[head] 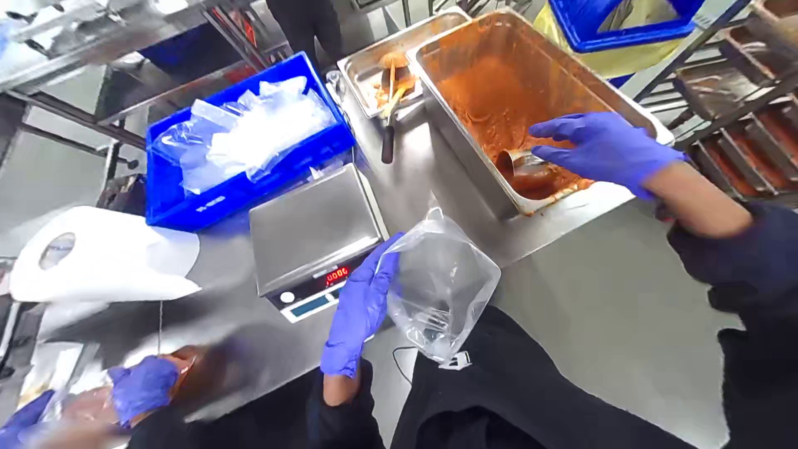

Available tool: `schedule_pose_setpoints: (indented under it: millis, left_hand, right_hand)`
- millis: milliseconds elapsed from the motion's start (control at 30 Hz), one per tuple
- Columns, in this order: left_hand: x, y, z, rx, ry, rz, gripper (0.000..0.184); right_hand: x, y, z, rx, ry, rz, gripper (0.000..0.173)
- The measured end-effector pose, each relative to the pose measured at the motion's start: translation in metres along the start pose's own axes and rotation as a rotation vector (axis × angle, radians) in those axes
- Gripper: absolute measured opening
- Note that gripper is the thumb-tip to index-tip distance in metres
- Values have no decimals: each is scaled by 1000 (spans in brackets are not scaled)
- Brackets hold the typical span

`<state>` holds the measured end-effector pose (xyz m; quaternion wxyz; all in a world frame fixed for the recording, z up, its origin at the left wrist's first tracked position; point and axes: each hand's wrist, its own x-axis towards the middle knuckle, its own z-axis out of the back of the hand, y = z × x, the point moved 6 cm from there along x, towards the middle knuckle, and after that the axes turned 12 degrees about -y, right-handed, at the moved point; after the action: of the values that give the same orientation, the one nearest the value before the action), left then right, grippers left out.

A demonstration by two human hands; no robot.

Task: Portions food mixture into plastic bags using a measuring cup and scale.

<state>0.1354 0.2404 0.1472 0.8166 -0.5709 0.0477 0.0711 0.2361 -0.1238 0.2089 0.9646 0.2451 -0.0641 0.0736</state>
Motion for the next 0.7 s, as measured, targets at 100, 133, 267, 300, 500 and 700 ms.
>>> schedule_pose_setpoints:
  millis: [100, 133, 267, 300, 500, 700]
  left_hand:
    - [33, -3, -1, 109, 16, 111, 38]
    - [43, -4, -3, 121, 21, 141, 39]
    - [77, 1, -4, 98, -20, 184, 42]
    - [85, 1, -2, 91, -55, 179, 42]
    - [125, 10, -8, 74, -165, 129, 46]
    - [167, 12, -29, 31, -197, 189, 47]
  right_hand:
    - [59, -78, -63, -344, 509, -182, 48]
    - [68, -102, -87, -397, 629, -199, 51]
    - [76, -128, -139, -273, 782, -327, 50]
    - [77, -126, -141, -236, 801, -342, 46]
    - [143, -106, -123, -432, 849, -140, 33]
    - [266, -108, -116, -641, 568, 92, 16]
